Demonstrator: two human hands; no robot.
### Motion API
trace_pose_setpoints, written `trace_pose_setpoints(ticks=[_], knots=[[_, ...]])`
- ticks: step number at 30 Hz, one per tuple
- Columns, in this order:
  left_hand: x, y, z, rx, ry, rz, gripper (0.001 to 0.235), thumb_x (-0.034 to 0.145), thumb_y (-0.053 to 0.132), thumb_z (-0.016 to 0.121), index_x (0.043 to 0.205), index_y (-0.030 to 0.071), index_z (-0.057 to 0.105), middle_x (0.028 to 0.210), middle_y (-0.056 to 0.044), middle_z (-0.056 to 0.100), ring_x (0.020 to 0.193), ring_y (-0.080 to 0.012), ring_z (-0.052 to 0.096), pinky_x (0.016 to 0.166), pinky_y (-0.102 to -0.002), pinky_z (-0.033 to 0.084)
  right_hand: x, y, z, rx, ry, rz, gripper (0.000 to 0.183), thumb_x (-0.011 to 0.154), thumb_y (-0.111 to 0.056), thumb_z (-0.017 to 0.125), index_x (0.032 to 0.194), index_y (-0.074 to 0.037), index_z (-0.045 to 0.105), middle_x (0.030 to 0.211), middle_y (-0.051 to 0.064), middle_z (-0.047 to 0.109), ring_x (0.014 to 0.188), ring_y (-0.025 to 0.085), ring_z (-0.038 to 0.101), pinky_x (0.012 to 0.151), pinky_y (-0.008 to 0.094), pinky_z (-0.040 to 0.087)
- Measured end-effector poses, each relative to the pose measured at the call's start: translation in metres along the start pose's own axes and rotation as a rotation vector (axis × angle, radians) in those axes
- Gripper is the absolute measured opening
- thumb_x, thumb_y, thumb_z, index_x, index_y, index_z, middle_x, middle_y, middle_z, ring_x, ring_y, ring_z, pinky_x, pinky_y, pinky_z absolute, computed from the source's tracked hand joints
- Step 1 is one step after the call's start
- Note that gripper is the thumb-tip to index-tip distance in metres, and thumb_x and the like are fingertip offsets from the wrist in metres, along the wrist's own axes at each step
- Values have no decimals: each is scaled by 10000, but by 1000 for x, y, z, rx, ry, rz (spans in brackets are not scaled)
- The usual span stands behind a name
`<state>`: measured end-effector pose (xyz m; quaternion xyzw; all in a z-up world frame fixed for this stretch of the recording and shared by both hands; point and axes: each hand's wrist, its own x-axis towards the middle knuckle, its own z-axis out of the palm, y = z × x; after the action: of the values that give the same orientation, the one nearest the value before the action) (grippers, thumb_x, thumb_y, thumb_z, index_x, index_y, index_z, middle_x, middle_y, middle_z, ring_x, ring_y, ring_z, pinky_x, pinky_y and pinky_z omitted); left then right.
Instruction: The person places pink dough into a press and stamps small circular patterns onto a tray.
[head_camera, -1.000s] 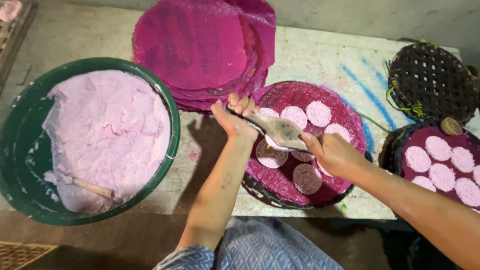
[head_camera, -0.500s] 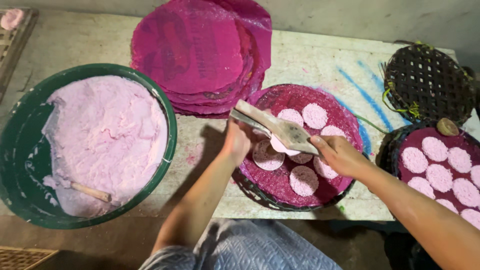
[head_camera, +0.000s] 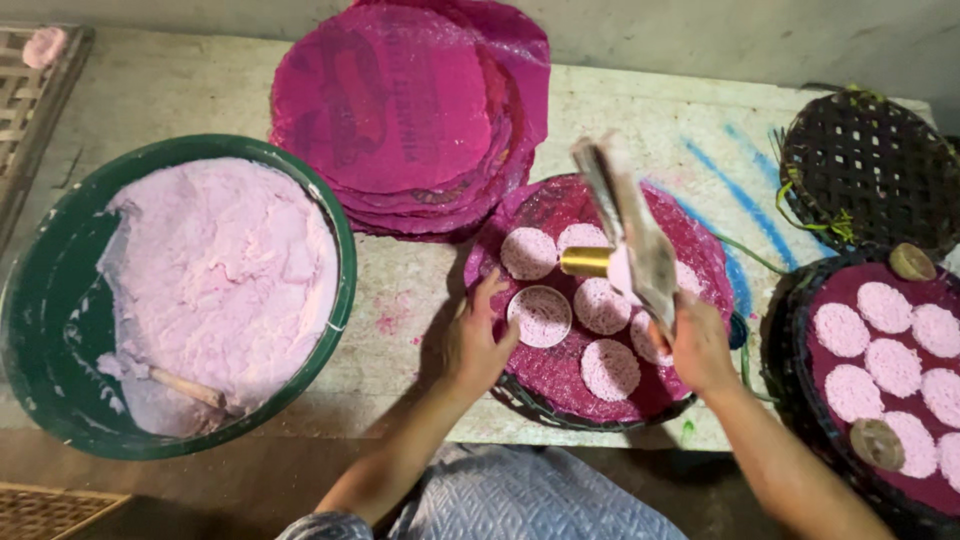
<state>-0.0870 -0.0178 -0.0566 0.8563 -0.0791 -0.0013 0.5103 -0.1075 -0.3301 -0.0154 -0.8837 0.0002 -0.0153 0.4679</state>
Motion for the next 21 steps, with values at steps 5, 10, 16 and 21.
trace_pose_setpoints(ticks=[5, 10, 16, 21], knots=[[-1, 27, 14, 332, 2, -4, 1105, 616, 443, 931, 1492, 98, 354, 1405, -146, 525, 1298, -350, 443, 1046, -582, 316, -36, 17, 27, 510, 162, 120, 746, 1087, -614, 223, 823, -17, 583, 594, 72, 543, 504, 171, 494, 482, 322, 392], [3, 29, 19, 426, -47, 39, 1123, 638, 487, 915, 1521, 89, 346, 1358, -125, 553, 1303, -316, 443, 1049, -590, 264, -59, 25, 37, 744, 290, 150, 724, 1076, -649, 239, 933, -17, 564, 622, 81, 515, 506, 173, 464, 469, 307, 366], [-2, 35, 13, 268, 6, 43, 1068, 662, 513, 917, 1504, 122, 390, 1348, -113, 587, 1289, -289, 472, 1090, -568, 276, -60, 24, 23, 708, 347, 124, 731, 1093, -661, 250, 929, -15, 549, 620, 76, 498, 512, 171, 462, 480, 303, 371], [-4, 29, -19, 105, 117, -41, 1120, 586, 344, 980, 1478, 63, 365, 1434, -190, 528, 1252, -354, 463, 1085, -525, 279, -20, 4, 22, 701, 239, 33, 715, 1078, -667, 275, 934, -24, 553, 635, 46, 533, 502, 135, 465, 460, 284, 374]])
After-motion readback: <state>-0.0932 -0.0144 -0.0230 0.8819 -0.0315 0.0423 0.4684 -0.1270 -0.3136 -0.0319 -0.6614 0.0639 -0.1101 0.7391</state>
